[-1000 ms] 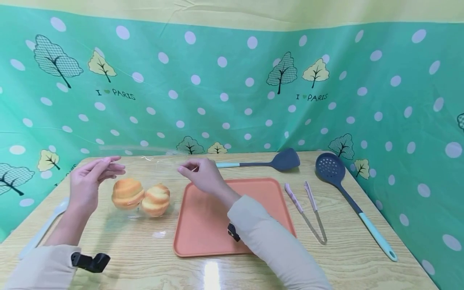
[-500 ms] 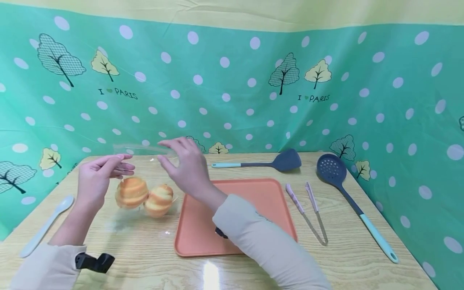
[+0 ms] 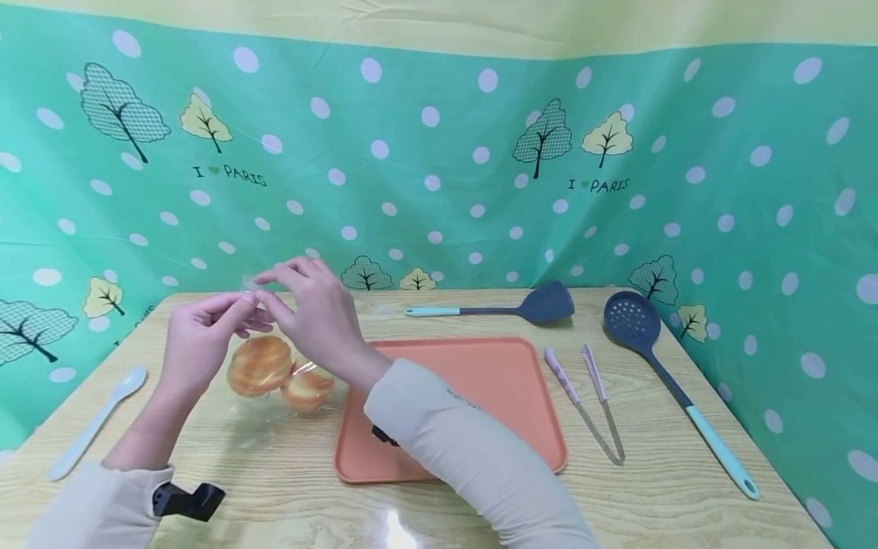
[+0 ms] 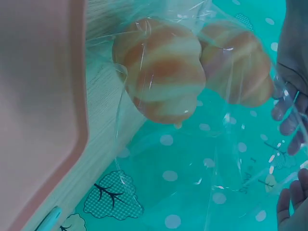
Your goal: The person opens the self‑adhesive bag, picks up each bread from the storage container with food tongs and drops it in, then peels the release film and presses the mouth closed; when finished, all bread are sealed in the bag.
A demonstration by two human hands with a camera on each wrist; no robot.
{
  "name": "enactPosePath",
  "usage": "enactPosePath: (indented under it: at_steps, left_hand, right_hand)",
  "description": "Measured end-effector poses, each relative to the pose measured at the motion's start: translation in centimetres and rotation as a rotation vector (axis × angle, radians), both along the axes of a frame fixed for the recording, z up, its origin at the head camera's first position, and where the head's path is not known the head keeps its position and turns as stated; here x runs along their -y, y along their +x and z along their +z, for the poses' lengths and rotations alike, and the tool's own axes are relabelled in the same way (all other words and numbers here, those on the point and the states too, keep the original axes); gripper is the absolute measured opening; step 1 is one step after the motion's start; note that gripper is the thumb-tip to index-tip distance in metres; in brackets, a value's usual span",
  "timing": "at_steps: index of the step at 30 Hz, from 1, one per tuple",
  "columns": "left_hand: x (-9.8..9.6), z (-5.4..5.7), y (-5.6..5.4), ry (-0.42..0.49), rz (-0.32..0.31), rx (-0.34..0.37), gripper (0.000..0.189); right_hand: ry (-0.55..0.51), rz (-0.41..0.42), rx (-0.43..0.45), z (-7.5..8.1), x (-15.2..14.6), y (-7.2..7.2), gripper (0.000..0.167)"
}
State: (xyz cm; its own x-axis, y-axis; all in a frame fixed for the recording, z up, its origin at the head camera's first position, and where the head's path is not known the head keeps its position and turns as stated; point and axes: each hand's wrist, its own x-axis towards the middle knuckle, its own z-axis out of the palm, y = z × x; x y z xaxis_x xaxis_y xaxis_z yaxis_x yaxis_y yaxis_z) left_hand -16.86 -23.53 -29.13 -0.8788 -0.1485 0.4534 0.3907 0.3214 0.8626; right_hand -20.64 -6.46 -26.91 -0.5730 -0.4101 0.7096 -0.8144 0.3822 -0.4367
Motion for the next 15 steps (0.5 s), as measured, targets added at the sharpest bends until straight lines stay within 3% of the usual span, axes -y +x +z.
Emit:
enactPosePath:
  at_steps: [5,15]
  left_hand:
    - [-0.12,-0.09,0.02,-0.047,-0.052,-0.05,0.024]
    - [-0.26,-0.22,-0.07,-0.04,-0.113,-0.134,0.022]
  right_hand:
    - [-0.016,-0.001,0.003,0.03,-0.13,-0.18,0.017]
    - [-0.065,-0.01,-0.041,0.24,-0.37,-0.45,0.016]
